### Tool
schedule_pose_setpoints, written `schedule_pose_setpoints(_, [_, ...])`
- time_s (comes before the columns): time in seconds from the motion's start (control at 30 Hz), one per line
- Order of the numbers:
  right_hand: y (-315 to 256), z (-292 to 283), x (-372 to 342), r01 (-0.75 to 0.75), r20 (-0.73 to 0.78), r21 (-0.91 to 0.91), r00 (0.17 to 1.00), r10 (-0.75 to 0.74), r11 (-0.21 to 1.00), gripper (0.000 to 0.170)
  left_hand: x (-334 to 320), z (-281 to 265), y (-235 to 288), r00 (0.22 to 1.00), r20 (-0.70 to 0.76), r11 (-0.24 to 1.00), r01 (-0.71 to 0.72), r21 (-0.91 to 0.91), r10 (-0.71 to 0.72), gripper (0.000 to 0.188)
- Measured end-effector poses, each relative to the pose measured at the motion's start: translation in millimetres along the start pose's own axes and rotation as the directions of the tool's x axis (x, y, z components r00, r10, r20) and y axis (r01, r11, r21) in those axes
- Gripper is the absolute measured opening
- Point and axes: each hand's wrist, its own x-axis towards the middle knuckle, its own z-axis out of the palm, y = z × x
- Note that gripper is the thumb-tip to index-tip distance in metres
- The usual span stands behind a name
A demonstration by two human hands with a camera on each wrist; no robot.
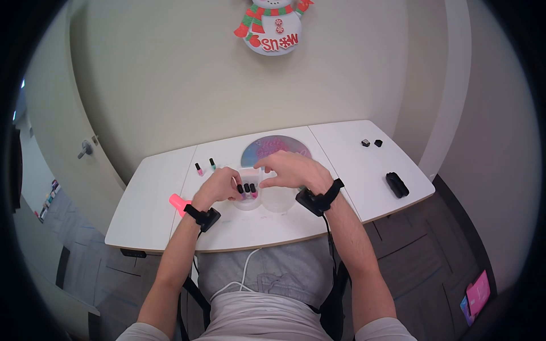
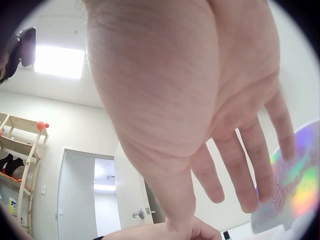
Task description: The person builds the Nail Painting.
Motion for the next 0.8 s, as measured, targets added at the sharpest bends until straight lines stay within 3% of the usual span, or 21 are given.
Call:
schedule_pose_setpoints(0.33, [-2.7, -3.2, 1.5, -0.002, 0.028, 0.003, 1.0, 0.002, 1.0, 0.059, -2.0, 4.5, 10.3, 0.999, -0.037, 0.998, 0.035, 0.057, -0.033, 0.033])
schedule_pose_setpoints(0.47, [0.5, -1.5, 0.7, 0.023, 0.014, 0.007, 1.0, -0.023, 1.0, 0.062, -1.1, 9.7, 3.7, 0.995, -0.086, 0.99, -0.04, 0.134, 0.052, 0.034])
schedule_pose_setpoints(0.57, [1.6, -1.6, 1.2, 0.039, 0.019, 0.005, 0.999, -0.039, 0.999, 0.062, 0.8, 10.5, 3.1, 0.999, -0.027, 0.993, 0.039, 0.107, -0.037, 0.04])
schedule_pose_setpoints(0.67, [-0.1, -1.9, 0.8, 0.029, 0.022, -0.004, 0.999, -0.029, 1.0, 0.062, -2.0, 7.3, 4.0, 0.996, -0.082, 0.985, -0.021, 0.169, 0.035, 0.045])
schedule_pose_setpoints(0.73, [1.4, -1.5, -0.6, 0.045, 0.013, 0.006, 0.999, -0.045, 0.999, 0.061, -2.9, -4.9, 8.0, 0.996, 0.046, 0.996, 0.08, 0.045, -0.082, 0.046])
schedule_pose_setpoints(0.8, [1.4, -1.9, -0.5, 0.06, -0.008, 0.022, 0.998, -0.06, 0.998, 0.061, -1.8, -25.8, -5.5, 0.991, 0.017, 0.991, 0.132, 0.02, -0.132, 0.044])
